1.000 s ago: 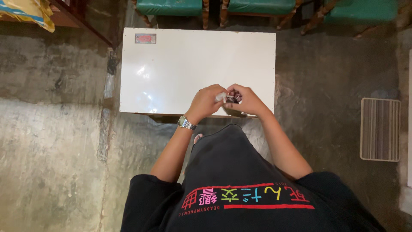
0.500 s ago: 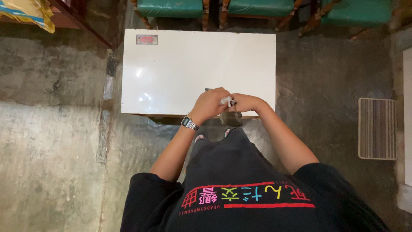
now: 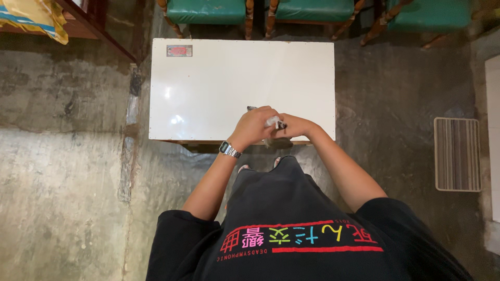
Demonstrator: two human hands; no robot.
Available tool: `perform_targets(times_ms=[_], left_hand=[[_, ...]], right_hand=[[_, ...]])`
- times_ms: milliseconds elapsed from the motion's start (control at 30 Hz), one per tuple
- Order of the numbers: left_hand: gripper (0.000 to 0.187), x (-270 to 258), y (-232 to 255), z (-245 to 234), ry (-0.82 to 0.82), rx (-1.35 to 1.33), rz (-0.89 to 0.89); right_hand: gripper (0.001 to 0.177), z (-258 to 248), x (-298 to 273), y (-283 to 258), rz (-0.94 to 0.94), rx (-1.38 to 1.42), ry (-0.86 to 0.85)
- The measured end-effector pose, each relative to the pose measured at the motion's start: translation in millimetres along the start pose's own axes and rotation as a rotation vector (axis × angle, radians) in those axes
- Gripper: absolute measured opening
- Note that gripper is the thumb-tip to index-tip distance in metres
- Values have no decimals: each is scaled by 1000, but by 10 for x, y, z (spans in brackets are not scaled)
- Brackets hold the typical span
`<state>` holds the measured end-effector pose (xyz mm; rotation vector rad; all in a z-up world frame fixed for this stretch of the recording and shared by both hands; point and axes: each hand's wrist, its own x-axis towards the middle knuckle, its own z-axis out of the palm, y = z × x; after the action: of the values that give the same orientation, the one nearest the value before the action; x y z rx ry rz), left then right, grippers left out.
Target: The person wipes a white table surface using a cloth and a spray bottle, applying liquid to the cloth and then rubbing the table in circular motions.
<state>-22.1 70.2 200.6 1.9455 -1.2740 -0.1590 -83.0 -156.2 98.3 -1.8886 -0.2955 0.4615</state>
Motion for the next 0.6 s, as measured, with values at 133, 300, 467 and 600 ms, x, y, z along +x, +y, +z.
perform_targets(times_ms=[133,300,467,600], left_hand=[[16,-52,2,-16,13,-15,13],[19,-112,-90,-31,-7,-15,3],[25,-139,-461,-161,237,-182,66],[44,-251,-732,-385,267,-586,-348]], right_hand=[[25,42,35,227,57,-60,30],[30,143,96,406,101,-123,51],[40,226,73,301,140,178,248],[46,294,-4,276,114,949,421]])
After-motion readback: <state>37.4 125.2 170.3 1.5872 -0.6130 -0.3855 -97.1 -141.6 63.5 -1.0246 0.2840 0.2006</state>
